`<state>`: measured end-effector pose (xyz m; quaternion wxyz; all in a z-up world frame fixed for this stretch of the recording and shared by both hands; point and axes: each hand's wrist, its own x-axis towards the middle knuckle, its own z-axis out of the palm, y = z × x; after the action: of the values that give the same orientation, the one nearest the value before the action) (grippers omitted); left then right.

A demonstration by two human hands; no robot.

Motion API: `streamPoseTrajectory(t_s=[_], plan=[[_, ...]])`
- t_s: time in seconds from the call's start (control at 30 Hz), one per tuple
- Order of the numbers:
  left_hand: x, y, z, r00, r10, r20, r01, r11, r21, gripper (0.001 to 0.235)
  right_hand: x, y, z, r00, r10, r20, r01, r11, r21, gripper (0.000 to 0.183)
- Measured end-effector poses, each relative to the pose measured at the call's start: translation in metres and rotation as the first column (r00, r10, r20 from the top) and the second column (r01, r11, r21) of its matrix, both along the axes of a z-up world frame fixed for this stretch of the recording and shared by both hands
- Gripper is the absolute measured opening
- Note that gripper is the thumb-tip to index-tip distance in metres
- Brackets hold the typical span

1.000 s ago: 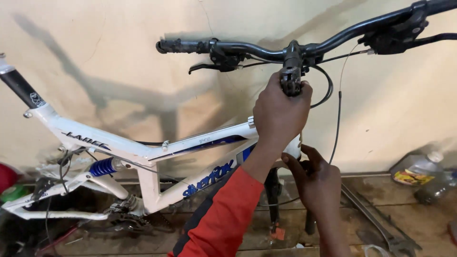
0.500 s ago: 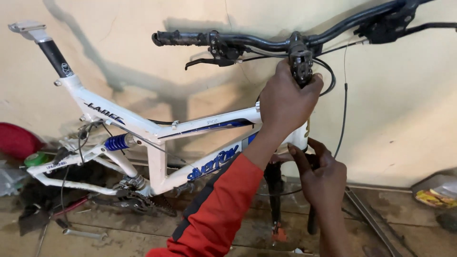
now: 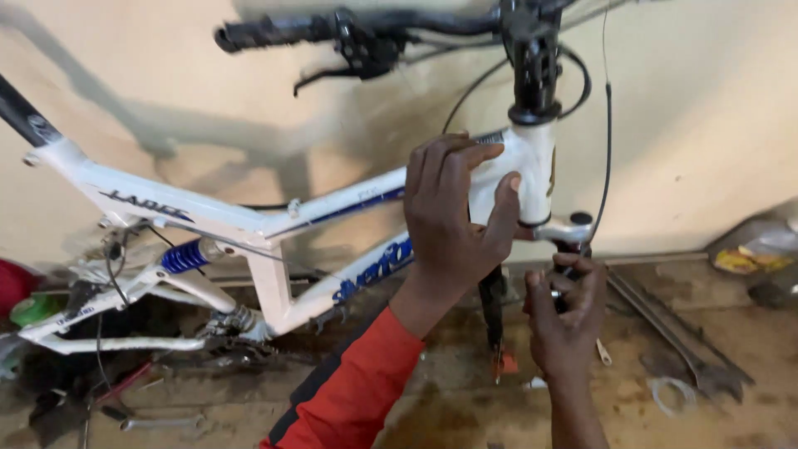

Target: The person works on the handlebars of a white bicycle, using a wrench to tighten bolts on the brake lever and shifter. They also use a screwdriver to adjust a screw on the brake lever assembly. The person manipulates the brake cable and lever throughout the process.

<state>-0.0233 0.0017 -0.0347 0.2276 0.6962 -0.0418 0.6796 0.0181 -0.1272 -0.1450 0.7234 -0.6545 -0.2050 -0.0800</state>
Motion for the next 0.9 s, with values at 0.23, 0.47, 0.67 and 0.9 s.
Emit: streamPoseTrajectory(t_s=[0.23,0.47,0.67,0.9], plan=[[-0.018,-0.001,-0.142,0.988,-0.074,-0.136,0.090,0.989,0.116,0.010,0.011,-0.022,-0.044,0.988,0.156,-0.014,-0.156,0.977,-0.147,0.013],[-0.048,-0.012,-0.209,0.536,-0.481,-0.694,0.226,0.874,-0.431,0.016,0.001,-0.033,-0.150,0.855,0.356,-0.378,-0.429,0.894,-0.128,0.014],[-0.050,-0.018,-0.285,-0.037,-0.603,-0.797,0.069,0.794,-0.604,0.036,-0.021,-0.048,-0.170,0.774,0.265,-0.574,-0.589,0.635,-0.500,0.037],[-0.031,-0.052,-0.315,-0.151,-0.576,-0.803,-0.129,0.817,-0.562,0.051,-0.015,-0.074,-0.162,0.782,0.360,-0.509,-0.617,0.565,-0.548,0.059]])
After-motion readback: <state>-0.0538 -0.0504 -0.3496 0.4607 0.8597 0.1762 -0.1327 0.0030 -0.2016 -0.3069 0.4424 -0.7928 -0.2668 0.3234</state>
